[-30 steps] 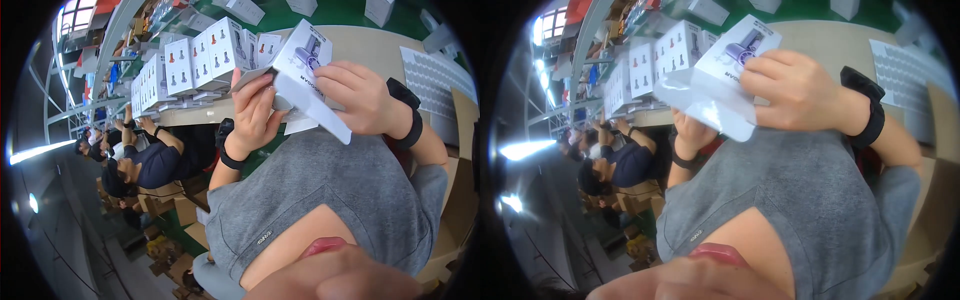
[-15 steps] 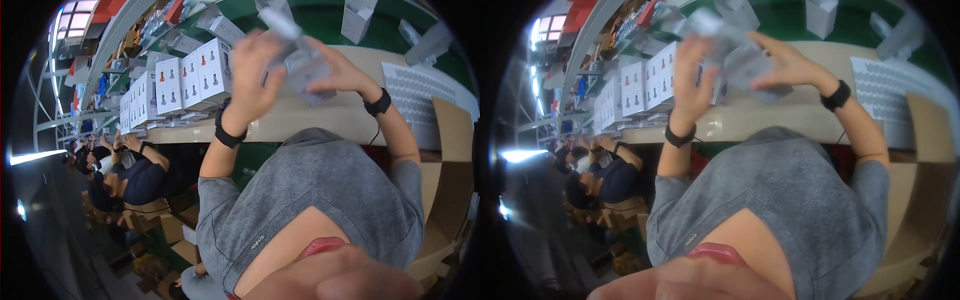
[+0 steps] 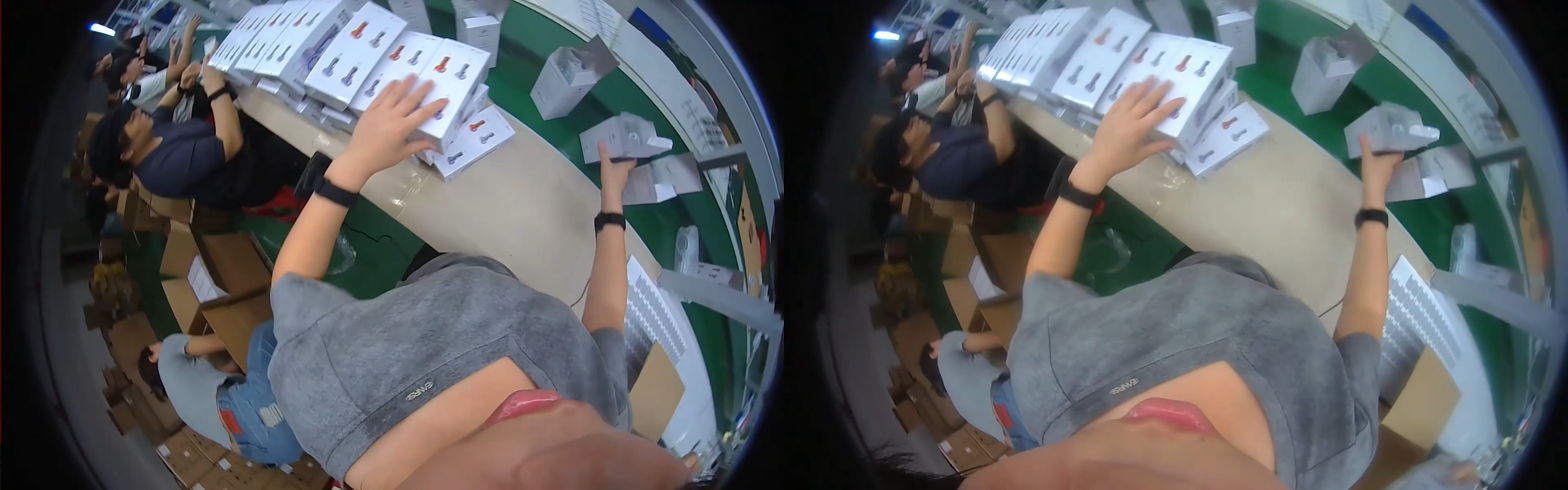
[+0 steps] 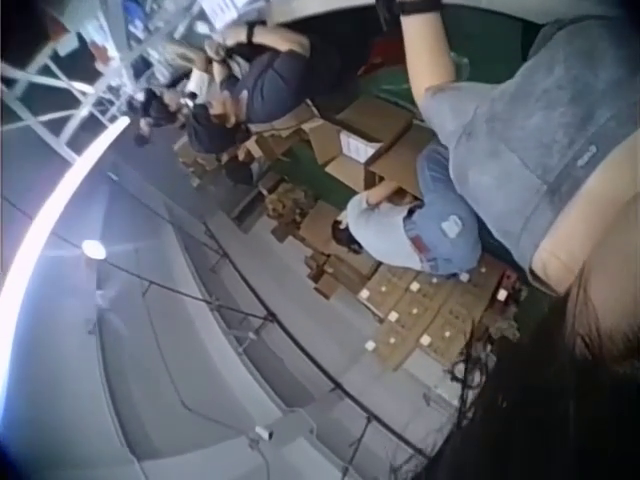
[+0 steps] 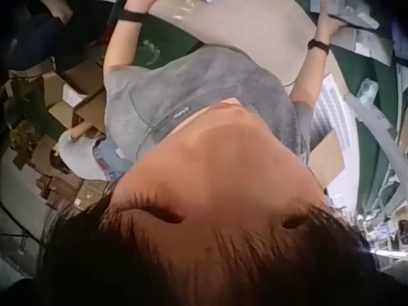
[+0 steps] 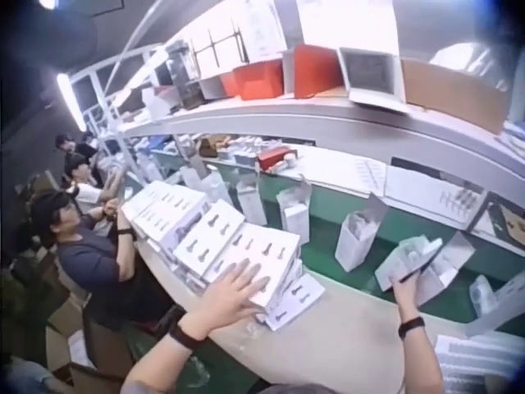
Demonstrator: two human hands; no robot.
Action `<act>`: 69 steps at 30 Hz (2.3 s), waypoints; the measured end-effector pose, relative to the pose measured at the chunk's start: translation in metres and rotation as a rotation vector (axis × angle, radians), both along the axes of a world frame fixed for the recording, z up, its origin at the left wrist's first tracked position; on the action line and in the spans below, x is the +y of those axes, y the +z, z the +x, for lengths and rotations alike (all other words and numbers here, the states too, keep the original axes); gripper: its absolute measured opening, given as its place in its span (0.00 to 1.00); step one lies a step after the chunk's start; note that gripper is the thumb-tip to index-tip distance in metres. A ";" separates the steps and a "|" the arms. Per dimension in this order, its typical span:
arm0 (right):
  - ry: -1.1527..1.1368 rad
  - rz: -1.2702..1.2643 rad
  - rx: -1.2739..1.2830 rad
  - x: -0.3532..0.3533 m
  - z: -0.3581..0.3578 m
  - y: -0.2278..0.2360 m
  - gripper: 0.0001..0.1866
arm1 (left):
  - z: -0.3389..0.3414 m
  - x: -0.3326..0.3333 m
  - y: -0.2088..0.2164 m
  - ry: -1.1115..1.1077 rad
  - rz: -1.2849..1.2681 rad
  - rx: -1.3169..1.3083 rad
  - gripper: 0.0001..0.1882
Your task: The person packages handheld fans by hand, placing each fan into a plastic sleeve, sliding it into a cardboard box, and tucking in the box flaps. They then stack the boxed fans on the table and eventually place them into a larger shipping carton.
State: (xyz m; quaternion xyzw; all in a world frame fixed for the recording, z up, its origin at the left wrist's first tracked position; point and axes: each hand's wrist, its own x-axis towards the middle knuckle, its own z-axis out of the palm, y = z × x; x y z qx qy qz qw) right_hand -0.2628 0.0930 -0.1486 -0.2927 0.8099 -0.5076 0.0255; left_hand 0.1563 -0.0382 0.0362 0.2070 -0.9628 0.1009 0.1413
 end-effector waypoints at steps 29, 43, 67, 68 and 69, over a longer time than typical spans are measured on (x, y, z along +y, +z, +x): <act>1.039 0.061 0.235 0.096 0.183 0.208 0.31 | -0.064 0.114 0.012 -0.290 0.426 0.291 0.39; 1.014 0.362 -0.344 0.122 0.192 0.177 0.27 | -0.071 0.146 -0.021 -0.312 0.338 -0.018 0.32; 0.130 -0.160 -0.012 0.219 0.146 0.171 0.21 | -0.095 0.200 -0.001 -0.170 0.839 -0.018 0.20; 0.124 -0.166 -0.018 0.221 0.152 0.173 0.21 | -0.096 0.197 -0.003 -0.172 0.834 -0.028 0.20; 0.373 -0.207 0.419 0.225 0.162 0.179 0.21 | -0.095 0.193 -0.009 -0.192 0.805 0.081 0.19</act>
